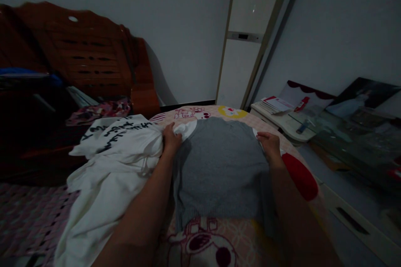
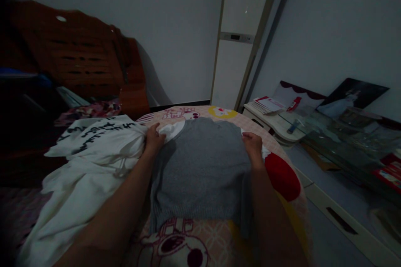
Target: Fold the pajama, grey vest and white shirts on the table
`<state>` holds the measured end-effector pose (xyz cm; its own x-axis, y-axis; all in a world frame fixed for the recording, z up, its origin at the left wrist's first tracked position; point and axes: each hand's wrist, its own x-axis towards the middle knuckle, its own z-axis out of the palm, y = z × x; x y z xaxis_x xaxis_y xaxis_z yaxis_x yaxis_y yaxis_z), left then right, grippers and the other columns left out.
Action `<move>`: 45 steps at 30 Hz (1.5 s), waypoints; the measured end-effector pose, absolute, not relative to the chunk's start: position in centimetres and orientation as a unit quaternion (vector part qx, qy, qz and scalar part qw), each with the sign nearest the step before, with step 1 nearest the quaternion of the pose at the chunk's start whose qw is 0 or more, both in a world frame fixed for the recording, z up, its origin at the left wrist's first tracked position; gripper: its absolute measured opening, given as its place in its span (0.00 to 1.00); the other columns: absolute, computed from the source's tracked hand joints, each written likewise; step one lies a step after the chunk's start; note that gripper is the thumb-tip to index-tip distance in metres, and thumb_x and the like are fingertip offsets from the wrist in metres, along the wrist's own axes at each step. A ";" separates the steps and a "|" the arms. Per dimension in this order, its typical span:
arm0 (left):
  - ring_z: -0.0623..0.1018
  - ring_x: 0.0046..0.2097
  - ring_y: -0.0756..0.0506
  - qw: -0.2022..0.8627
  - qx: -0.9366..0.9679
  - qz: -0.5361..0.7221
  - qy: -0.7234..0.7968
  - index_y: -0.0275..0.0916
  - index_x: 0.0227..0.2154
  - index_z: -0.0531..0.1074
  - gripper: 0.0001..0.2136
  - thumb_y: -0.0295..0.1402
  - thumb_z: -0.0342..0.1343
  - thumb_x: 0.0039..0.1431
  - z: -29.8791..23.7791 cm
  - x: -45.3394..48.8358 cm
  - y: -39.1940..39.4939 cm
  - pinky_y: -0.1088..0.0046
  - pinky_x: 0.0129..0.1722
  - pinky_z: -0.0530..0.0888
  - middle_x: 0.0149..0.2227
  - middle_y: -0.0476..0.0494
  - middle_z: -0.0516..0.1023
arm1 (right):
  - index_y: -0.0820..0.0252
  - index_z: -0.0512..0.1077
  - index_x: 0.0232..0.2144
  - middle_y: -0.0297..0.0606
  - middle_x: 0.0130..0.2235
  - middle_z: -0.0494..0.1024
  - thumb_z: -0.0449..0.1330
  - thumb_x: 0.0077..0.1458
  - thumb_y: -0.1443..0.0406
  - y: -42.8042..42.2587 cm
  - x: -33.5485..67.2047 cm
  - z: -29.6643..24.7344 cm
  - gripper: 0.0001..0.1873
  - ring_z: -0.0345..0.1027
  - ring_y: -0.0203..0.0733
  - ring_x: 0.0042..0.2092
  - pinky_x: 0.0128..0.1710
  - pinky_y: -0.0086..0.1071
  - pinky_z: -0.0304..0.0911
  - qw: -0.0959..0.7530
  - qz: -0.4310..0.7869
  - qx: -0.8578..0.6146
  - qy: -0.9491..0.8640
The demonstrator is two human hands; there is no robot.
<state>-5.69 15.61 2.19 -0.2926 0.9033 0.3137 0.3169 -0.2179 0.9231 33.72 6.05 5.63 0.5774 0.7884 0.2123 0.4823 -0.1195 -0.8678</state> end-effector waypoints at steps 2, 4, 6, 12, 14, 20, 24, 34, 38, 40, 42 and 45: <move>0.64 0.62 0.29 0.229 0.555 0.542 0.589 0.37 0.43 0.73 0.25 0.24 0.57 0.36 2.1 -5.6 15.4 0.51 0.65 0.56 0.53 0.32 0.72 | 0.65 0.79 0.41 0.46 0.41 0.82 0.60 0.44 0.65 4.5 34.6 5.7 0.20 0.76 0.49 0.43 0.48 0.40 0.68 0.477 0.098 -0.772 -0.408; 0.64 0.62 0.28 0.211 0.576 0.509 0.604 0.38 0.42 0.74 0.23 0.26 0.59 0.36 2.0 -5.5 15.3 0.50 0.64 0.57 0.53 0.33 0.72 | 0.65 0.79 0.43 0.48 0.44 0.81 0.61 0.45 0.64 3.3 35.5 5.4 0.21 0.74 0.50 0.47 0.52 0.41 0.65 0.437 0.046 -0.798 -0.412; 0.66 0.61 0.28 0.196 0.612 0.461 0.612 0.37 0.42 0.75 0.22 0.28 0.62 0.38 2.0 -5.4 15.1 0.49 0.63 0.60 0.53 0.32 0.73 | 0.65 0.79 0.45 0.50 0.49 0.79 0.61 0.47 0.62 2.7 36.2 4.5 0.23 0.71 0.52 0.51 0.56 0.42 0.62 0.388 0.024 -0.812 -0.436; 0.74 0.55 0.36 0.100 0.712 0.280 0.636 0.33 0.48 0.75 0.20 0.27 0.56 0.49 2.5 -5.3 14.1 0.60 0.59 0.68 0.50 0.34 0.76 | 0.65 0.76 0.50 0.55 0.60 0.67 0.57 0.55 0.58 3.0 37.6 0.7 0.25 0.58 0.58 0.62 0.61 0.48 0.54 0.271 0.005 -0.869 -0.415; 0.75 0.53 0.39 0.084 0.723 0.263 0.634 0.34 0.47 0.76 0.19 0.23 0.54 0.50 2.9 -5.4 13.8 0.62 0.57 0.70 0.48 0.36 0.76 | 0.63 0.75 0.53 0.54 0.62 0.64 0.56 0.56 0.57 3.2 37.8 0.1 0.25 0.56 0.58 0.64 0.61 0.48 0.53 0.251 -0.024 -0.867 -0.429; 0.77 0.49 0.36 0.024 0.697 0.258 0.669 0.36 0.37 0.76 0.13 0.21 0.52 0.50 3.8 -7.0 13.7 0.59 0.50 0.74 0.47 0.34 0.75 | 0.62 0.71 0.56 0.52 0.61 0.67 0.54 0.59 0.56 4.4 37.1 1.1 0.26 0.57 0.56 0.63 0.63 0.49 0.48 0.171 -0.064 -0.829 -0.529; 0.73 0.56 0.32 -0.027 0.714 0.188 0.674 0.35 0.34 0.76 0.11 0.22 0.54 0.47 4.1 -6.8 13.6 0.52 0.55 0.70 0.50 0.32 0.75 | 0.64 0.72 0.54 0.51 0.60 0.69 0.50 0.63 0.62 6.2 35.3 2.0 0.22 0.60 0.53 0.62 0.63 0.47 0.49 0.161 -0.074 -0.809 -0.561; 0.67 0.63 0.40 0.097 0.828 0.131 0.536 0.37 0.59 0.64 0.23 0.31 0.51 0.61 3.4 -2.1 12.7 0.63 0.63 0.64 0.62 0.35 0.68 | 0.63 0.69 0.58 0.46 0.61 0.70 0.47 0.65 0.64 11.3 33.3 2.3 0.23 0.63 0.44 0.62 0.62 0.36 0.55 0.145 0.029 -0.741 -0.655; 0.69 0.61 0.37 0.082 0.797 0.098 0.591 0.32 0.55 0.66 0.21 0.35 0.54 0.61 2.6 -3.1 13.1 0.62 0.61 0.64 0.58 0.28 0.69 | 0.63 0.74 0.53 0.46 0.56 0.75 0.44 0.67 0.63 12.4 33.4 2.8 0.22 0.68 0.44 0.57 0.56 0.31 0.59 0.141 0.030 -0.785 -0.603; 0.68 0.61 0.37 0.078 0.795 0.101 0.592 0.32 0.55 0.66 0.21 0.36 0.53 0.61 2.5 -3.3 13.1 0.63 0.61 0.64 0.57 0.29 0.69 | 0.62 0.73 0.53 0.46 0.55 0.76 0.43 0.67 0.65 12.7 33.5 3.1 0.23 0.68 0.43 0.56 0.55 0.31 0.60 0.147 0.017 -0.795 -0.588; 0.67 0.62 0.37 0.077 0.797 0.098 0.591 0.32 0.56 0.65 0.22 0.37 0.53 0.62 2.6 -3.2 13.0 0.64 0.62 0.63 0.57 0.29 0.68 | 0.64 0.72 0.55 0.50 0.55 0.75 0.42 0.65 0.69 12.8 33.8 3.1 0.24 0.68 0.45 0.56 0.54 0.34 0.60 0.152 0.001 -0.814 -0.561; 0.67 0.62 0.37 0.080 0.801 0.091 0.586 0.32 0.59 0.63 0.24 0.37 0.52 0.62 2.7 -3.1 12.8 0.62 0.61 0.63 0.58 0.28 0.66 | 0.68 0.73 0.54 0.56 0.52 0.76 0.46 0.61 0.71 12.8 34.5 2.8 0.23 0.69 0.52 0.55 0.53 0.41 0.61 0.143 -0.019 -0.844 -0.517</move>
<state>-3.05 12.80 2.72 0.2957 0.9539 0.0517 0.9250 -0.2994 0.2337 34.53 12.77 2.76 0.4656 0.8665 0.1801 0.8774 -0.4253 -0.2223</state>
